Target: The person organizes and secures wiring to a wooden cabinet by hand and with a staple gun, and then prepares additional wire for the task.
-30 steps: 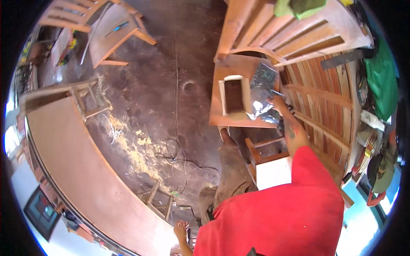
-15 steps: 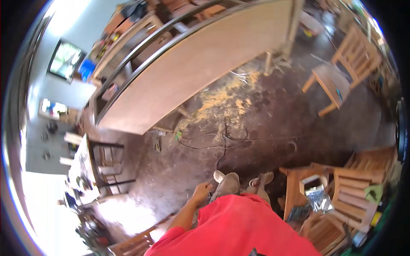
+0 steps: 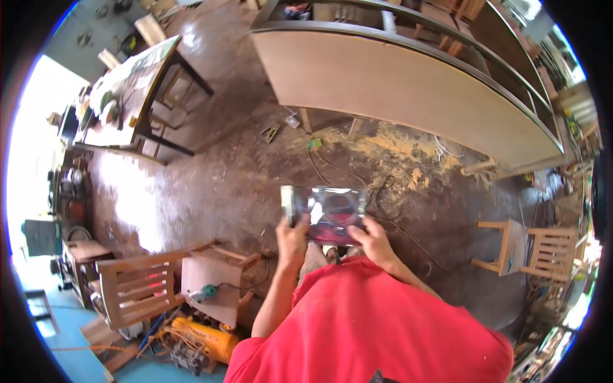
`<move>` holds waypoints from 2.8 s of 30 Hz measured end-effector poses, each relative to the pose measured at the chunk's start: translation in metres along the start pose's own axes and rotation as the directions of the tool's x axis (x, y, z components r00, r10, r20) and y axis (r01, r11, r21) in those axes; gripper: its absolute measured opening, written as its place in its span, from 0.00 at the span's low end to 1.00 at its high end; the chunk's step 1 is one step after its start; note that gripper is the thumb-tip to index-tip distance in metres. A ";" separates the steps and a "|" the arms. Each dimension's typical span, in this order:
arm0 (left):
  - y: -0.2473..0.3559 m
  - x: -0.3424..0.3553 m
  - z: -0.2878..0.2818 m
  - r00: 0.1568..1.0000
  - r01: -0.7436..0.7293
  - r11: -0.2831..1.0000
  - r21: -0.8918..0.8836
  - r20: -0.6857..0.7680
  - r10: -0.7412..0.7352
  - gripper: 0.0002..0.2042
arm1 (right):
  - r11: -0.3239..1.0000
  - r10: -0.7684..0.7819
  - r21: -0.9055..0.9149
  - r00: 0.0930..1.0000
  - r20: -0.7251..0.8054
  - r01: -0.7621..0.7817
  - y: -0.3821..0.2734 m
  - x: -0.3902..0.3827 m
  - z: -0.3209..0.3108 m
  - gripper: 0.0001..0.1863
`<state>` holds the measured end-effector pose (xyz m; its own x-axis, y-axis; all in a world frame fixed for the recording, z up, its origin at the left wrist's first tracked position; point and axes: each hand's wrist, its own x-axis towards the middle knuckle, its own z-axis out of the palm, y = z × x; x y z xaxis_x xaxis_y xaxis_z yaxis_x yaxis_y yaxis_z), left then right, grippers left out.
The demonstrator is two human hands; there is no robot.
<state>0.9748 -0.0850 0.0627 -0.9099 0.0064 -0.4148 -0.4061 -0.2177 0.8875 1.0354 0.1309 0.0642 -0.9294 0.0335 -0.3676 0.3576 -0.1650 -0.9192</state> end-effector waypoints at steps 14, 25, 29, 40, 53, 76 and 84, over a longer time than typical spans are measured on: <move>0.098 0.067 -0.107 0.917 -0.109 0.959 0.262 -0.347 0.199 0.09 | 0.814 -0.243 -0.322 0.788 0.566 0.483 -0.067 0.209 0.166 0.36; 0.209 0.235 -0.158 0.934 -0.212 0.976 0.041 -0.286 0.215 0.07 | 0.829 -0.427 -0.217 0.834 0.350 0.515 -0.145 0.384 0.253 0.28; 0.256 0.267 -0.167 0.998 -0.049 0.991 -0.128 0.022 0.052 0.18 | 0.668 -0.533 -0.272 0.701 0.475 0.692 -0.188 0.453 0.282 0.26; 0.296 0.370 -0.247 0.995 0.097 0.913 -0.395 0.025 -0.095 0.20 | 0.549 -0.624 -0.366 0.660 0.420 0.752 -0.180 0.517 0.399 0.21; 0.369 0.452 -0.440 0.997 0.063 0.883 -0.466 0.060 -0.040 0.21 | 0.363 -0.680 -0.733 0.701 0.213 0.575 -0.154 0.558 0.641 0.11; 0.472 0.611 -0.492 0.998 -0.030 0.992 -0.119 0.048 0.035 0.25 | 0.987 -0.056 0.158 0.930 0.364 -0.002 -0.218 0.724 0.711 0.23; 0.521 0.683 -0.488 0.990 -0.113 0.993 0.019 0.081 0.111 0.25 | 0.995 -0.019 0.090 0.859 0.512 -0.032 -0.279 0.803 0.702 0.29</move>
<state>0.1835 -0.6701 0.1437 -0.9533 0.0608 -0.2958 -0.3020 -0.1982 0.9325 0.1250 -0.4882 0.1250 -0.8517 -0.4726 -0.2264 0.3775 -0.2538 -0.8905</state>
